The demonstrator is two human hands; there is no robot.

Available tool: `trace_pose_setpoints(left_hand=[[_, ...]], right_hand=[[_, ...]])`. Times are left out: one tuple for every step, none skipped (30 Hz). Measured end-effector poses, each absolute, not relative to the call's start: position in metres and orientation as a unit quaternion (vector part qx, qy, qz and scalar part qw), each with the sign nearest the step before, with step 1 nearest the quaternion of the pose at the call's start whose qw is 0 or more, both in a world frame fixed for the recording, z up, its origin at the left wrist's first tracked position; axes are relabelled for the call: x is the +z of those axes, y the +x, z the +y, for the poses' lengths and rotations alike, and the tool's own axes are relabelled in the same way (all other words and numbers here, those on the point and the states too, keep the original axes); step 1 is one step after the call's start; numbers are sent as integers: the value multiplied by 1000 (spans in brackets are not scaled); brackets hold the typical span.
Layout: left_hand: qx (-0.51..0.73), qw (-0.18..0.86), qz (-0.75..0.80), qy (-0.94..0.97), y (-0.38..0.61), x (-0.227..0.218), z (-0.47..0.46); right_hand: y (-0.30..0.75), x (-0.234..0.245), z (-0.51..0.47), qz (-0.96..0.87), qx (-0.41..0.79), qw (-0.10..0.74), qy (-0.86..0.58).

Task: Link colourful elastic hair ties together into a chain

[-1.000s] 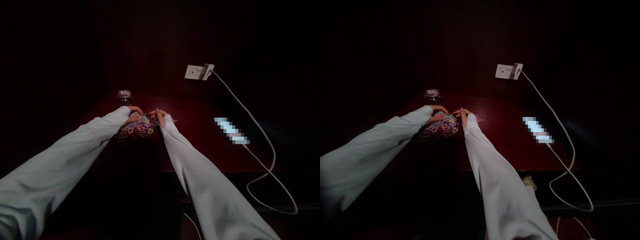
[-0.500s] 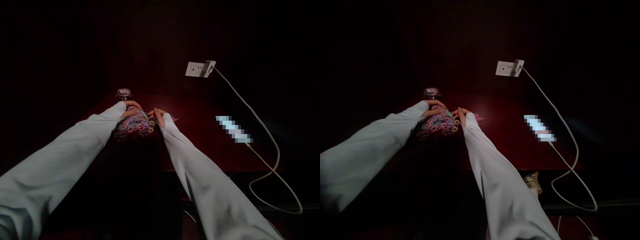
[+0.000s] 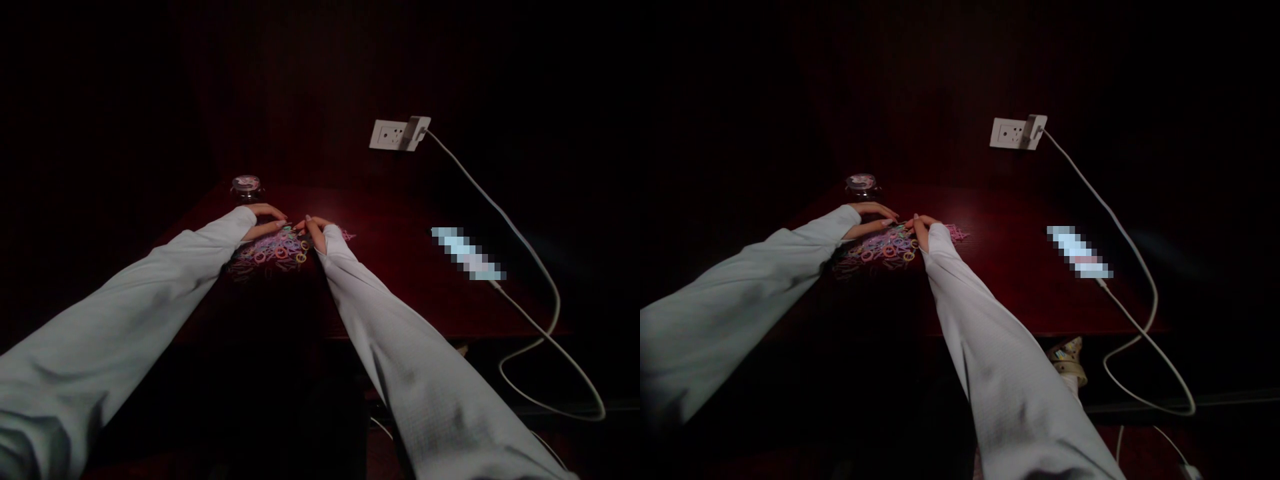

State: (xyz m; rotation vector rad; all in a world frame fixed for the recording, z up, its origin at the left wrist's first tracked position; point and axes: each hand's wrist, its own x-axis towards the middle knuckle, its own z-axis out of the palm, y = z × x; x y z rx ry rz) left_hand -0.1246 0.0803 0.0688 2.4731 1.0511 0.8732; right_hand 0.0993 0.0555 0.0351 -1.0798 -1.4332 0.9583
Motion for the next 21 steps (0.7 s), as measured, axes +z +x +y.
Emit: trace_pose_setpoints(left_hand=[[284, 140, 368, 874, -125, 70, 79], [260, 114, 374, 883, -125, 70, 78], [236, 81, 383, 889, -125, 71, 76], [216, 48, 392, 893, -125, 72, 75], [200, 21, 400, 894, -125, 72, 75], [188, 6, 406, 894, -125, 72, 74], [181, 3, 412, 893, -124, 73, 74], [177, 12, 415, 892, -124, 74, 74], [177, 29, 418, 890, -124, 75, 74], [181, 53, 421, 887, -124, 76, 74], [188, 81, 424, 883, -125, 77, 73], [197, 110, 426, 876, -125, 78, 73], [207, 139, 428, 869, -126, 79, 72], [220, 165, 431, 859, -126, 79, 71], [237, 188, 436, 847, -127, 79, 71], [255, 208, 442, 835, -126, 78, 71], [273, 228, 446, 821, -126, 77, 72], [288, 248, 449, 809, -125, 77, 72], [300, 268, 450, 797, -125, 76, 72], [308, 286, 450, 788, -124, 76, 72], [314, 299, 450, 781, -124, 77, 72]], right_hand=[[100, 36, 55, -601, 397, 526, -452], [100, 37, 54, -603, 393, 526, -453], [100, 38, 54, -603, 390, 526, -455], [100, 39, 53, -604, 388, 527, -455], [100, 40, 52, -604, 388, 527, -455], [100, 40, 51, -605, 388, 527, -453], [100, 41, 50, -606, 391, 526, -451], [100, 41, 50, -606, 393, 525, -450], [100, 41, 49, -607, 395, 523, -449], [100, 41, 48, -605, 396, 523, -450], [100, 41, 47, -604, 397, 523, -452], [100, 41, 47, -602, 397, 524, -453], [100, 41, 48, -601, 398, 524, -453], [99, 41, 48, -600, 400, 523, -454], [99, 41, 49, -600, 401, 521, -455], [99, 41, 49, -602, 402, 518, -456], [99, 41, 50, -604, 401, 517, -455], [99, 41, 51, -606, 400, 516, -455], [99, 41, 51, -608, 397, 515, -456], [99, 41, 51, -609, 394, 515, -456], [100, 40, 51, -611, 391, 515, -457]])
